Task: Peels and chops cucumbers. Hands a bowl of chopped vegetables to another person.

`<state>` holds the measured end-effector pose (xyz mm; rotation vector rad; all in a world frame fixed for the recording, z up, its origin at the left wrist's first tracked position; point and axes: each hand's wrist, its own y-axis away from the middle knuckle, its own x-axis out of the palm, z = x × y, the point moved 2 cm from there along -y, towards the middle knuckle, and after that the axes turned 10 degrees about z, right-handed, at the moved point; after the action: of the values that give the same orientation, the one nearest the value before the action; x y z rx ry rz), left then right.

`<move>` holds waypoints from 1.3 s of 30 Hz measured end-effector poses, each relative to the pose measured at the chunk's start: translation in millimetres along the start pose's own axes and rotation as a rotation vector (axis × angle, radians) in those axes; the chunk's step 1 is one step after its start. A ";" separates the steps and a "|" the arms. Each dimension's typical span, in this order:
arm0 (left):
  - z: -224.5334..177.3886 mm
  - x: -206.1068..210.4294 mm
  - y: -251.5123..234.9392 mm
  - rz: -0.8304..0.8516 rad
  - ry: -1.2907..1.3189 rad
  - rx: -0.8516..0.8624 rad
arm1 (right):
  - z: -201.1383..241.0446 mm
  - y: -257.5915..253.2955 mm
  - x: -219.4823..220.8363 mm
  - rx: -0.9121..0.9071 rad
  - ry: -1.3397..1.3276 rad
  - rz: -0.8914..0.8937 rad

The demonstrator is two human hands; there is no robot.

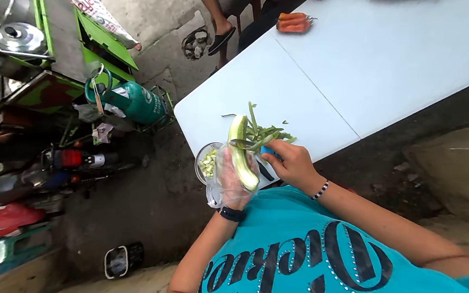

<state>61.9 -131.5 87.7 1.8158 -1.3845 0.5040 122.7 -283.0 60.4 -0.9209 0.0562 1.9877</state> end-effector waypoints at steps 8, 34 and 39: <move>7.1 -4.7 -1.2 -0.032 0.031 -0.044 | -11.6 -2.1 8.5 0.112 -0.030 0.010; 13.1 -11.6 8.9 -0.086 0.044 -0.173 | -113.5 40.1 54.2 0.718 -0.325 0.445; 1.9 -6.0 12.9 0.150 0.032 -0.057 | -97.8 43.0 55.8 0.724 -0.499 0.499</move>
<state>47.6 -130.5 86.7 1.6592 -1.5055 0.5630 130.3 -304.9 -57.9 0.0769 0.7270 2.3308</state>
